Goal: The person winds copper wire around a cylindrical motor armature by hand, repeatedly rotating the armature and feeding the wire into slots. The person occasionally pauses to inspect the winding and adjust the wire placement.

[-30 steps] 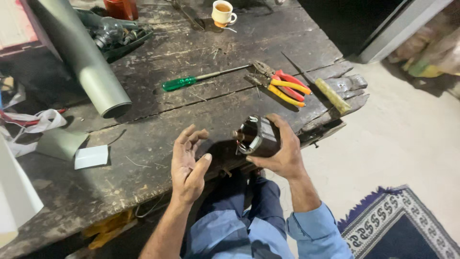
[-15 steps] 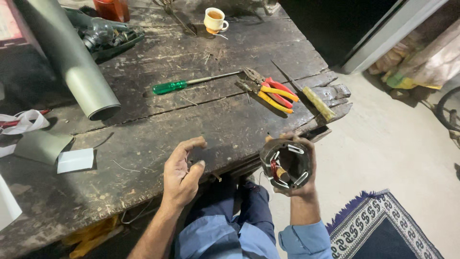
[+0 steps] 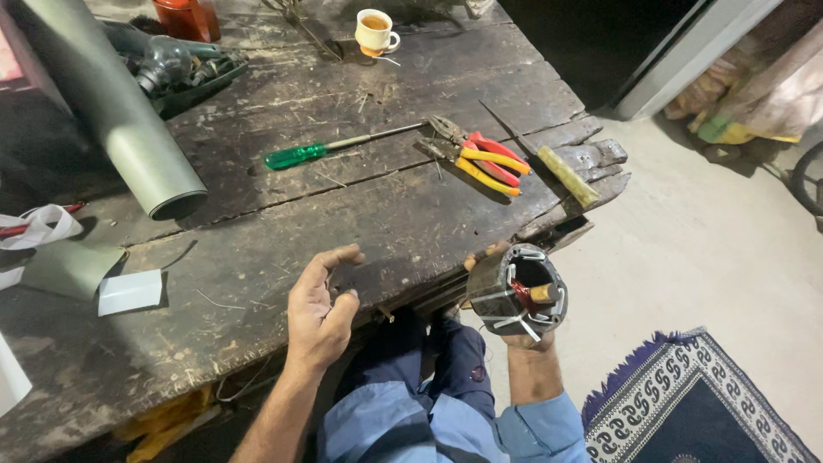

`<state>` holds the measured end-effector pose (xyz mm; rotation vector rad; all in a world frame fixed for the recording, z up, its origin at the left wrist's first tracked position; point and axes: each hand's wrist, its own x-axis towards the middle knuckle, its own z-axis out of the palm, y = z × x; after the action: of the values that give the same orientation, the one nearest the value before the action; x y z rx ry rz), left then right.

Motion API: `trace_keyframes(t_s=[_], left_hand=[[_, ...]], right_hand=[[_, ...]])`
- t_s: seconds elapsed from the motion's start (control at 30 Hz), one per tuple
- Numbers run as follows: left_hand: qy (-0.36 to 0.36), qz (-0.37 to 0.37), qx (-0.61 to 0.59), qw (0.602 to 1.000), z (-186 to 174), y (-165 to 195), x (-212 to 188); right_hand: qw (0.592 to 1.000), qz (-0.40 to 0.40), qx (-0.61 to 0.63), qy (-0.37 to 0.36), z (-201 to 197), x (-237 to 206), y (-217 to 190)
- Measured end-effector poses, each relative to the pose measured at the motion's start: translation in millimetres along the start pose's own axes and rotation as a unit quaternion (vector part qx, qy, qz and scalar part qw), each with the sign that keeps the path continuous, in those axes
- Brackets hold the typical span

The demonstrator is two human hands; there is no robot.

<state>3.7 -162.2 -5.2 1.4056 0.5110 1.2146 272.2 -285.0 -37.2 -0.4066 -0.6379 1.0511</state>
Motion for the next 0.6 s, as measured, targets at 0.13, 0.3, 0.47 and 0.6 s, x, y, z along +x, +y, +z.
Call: trace_keyframes(t_s=[0.13,0.3,0.47,0.6], left_hand=[[-0.01,0.04,0.124,0.991,2.5,10.5,1.5],[-0.009,0.062,0.177,0.982,6.8,15.1,4.0],[-0.008,0.063,0.173,0.983,7.1,11.5,3.1],[-0.013,0.056,0.141,0.988,6.4,9.4,2.3]], right_hand=[[0.982,-0.084,-0.105,-0.129,2.7,-3.0,5.9],[0.992,-0.071,-0.064,-0.079,10.5,-5.1,12.3],[0.994,-0.038,-0.093,-0.043,17.7,-8.0,7.5],[0.989,-0.062,-0.128,-0.036,32.2,-9.6,-0.5]])
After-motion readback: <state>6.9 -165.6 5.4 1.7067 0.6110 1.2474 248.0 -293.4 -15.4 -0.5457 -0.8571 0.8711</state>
